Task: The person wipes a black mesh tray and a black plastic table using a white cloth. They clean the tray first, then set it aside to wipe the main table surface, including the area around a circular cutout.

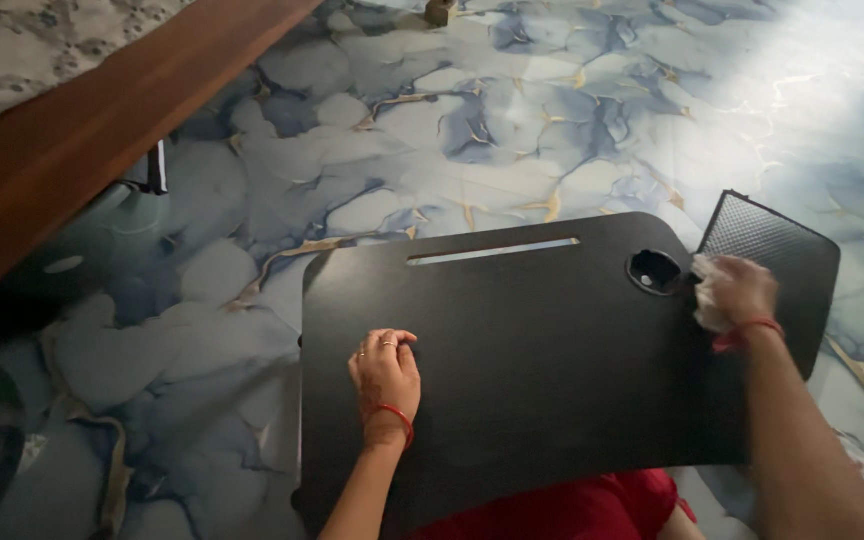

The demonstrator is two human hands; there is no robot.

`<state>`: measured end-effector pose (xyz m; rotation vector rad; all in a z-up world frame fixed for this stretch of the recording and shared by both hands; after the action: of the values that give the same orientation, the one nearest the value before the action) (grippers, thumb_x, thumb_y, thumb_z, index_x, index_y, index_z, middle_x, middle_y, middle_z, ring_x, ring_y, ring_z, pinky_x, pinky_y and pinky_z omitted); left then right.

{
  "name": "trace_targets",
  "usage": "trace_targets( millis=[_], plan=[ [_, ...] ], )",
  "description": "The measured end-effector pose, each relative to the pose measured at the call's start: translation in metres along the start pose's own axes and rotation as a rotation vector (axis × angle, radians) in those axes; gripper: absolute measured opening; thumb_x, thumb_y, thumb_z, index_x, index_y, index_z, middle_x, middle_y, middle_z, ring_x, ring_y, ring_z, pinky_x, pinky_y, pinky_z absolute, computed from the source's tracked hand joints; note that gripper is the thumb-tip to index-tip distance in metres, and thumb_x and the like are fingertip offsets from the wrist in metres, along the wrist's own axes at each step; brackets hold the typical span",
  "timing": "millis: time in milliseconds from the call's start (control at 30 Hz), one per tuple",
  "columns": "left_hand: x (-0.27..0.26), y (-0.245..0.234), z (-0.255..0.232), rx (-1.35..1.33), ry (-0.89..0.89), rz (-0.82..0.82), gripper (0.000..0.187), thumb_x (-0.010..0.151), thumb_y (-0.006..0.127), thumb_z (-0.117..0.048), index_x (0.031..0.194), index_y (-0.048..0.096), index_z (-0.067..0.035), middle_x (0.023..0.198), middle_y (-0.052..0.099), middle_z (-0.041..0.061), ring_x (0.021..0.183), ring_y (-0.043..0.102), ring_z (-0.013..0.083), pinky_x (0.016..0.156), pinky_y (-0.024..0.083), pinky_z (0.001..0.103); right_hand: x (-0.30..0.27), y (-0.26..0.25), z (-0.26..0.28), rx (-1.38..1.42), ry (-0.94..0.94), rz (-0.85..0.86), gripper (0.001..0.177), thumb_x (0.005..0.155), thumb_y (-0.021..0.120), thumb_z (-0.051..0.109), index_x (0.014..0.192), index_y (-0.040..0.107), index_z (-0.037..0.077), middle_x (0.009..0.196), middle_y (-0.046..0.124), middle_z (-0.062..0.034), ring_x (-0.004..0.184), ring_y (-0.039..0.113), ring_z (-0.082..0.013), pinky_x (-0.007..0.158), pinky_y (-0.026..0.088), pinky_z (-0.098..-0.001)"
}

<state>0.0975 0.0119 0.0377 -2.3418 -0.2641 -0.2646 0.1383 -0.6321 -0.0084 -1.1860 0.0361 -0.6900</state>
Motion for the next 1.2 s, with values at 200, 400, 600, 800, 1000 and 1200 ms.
trace_targets(
  millis=[200,400,600,800,1000,1200],
  plan=[
    [0.002,0.008,0.007,0.016,0.001,0.007,0.016,0.1,0.055,-0.017,0.101,0.071,-0.015,0.108,0.065,0.002,0.116,0.06,0.0206,0.113,0.035,0.045,-0.06,-0.032,0.004,0.333,0.115,0.095,0.038,0.104,0.062,0.03,0.135,0.069,0.01,0.139,0.068,-0.0173,0.121,0.067,-0.0309,0.098,0.056,-0.0418],
    [0.001,0.007,0.006,0.017,0.006,-0.012,0.016,0.099,0.056,-0.018,0.1,0.072,-0.015,0.109,0.065,0.003,0.115,0.06,0.0212,0.112,0.036,0.045,-0.143,0.018,0.1,-0.415,-0.4,0.16,0.058,0.095,0.06,0.032,0.145,0.048,0.005,0.153,0.045,-0.019,0.141,0.043,-0.0351,0.116,0.038,-0.0475],
    [0.003,0.006,0.005,0.021,0.011,-0.031,0.016,0.098,0.057,-0.019,0.098,0.072,-0.015,0.11,0.066,0.002,0.117,0.06,0.0204,0.111,0.038,0.043,-0.159,-0.021,0.156,0.103,-0.448,0.057,0.046,0.097,0.05,-0.01,0.14,0.057,0.006,0.139,0.064,-0.0177,0.131,0.061,-0.0321,0.111,0.053,-0.0414],
    [0.001,0.008,0.007,0.053,-0.049,0.021,0.018,0.1,0.055,-0.02,0.098,0.073,-0.016,0.11,0.066,0.0,0.117,0.06,0.0196,0.115,0.035,0.044,-0.061,-0.012,0.132,0.024,-0.336,-0.167,0.023,0.094,0.066,0.001,0.114,0.075,0.005,0.108,0.071,-0.024,0.1,0.07,-0.0402,0.092,0.055,-0.0474],
    [0.002,0.008,0.006,0.065,-0.052,0.025,0.018,0.099,0.056,-0.021,0.099,0.073,-0.016,0.11,0.064,0.002,0.119,0.058,0.0219,0.112,0.037,0.044,-0.013,0.087,0.094,-0.144,-0.344,0.13,0.032,0.076,0.069,0.001,0.104,0.082,0.012,0.107,0.074,-0.0206,0.103,0.07,-0.0379,0.095,0.055,-0.0463],
    [0.002,0.009,0.0,0.096,-0.009,0.041,0.017,0.099,0.056,-0.02,0.1,0.072,-0.016,0.109,0.065,0.001,0.115,0.06,0.0199,0.113,0.037,0.045,-0.014,0.06,0.062,0.307,0.174,0.707,0.031,0.09,0.068,0.012,0.12,0.075,0.009,0.106,0.078,-0.013,0.094,0.072,-0.0271,0.086,0.058,-0.0433]
  ],
)
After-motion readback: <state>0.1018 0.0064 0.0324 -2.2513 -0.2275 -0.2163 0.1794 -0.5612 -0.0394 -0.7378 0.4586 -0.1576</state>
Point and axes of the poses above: each hand's wrist, its own x-axis towards the middle knuckle, its own y-axis out of the palm, z = x × y, the point moved 10 cm from there along x, towards the middle knuckle
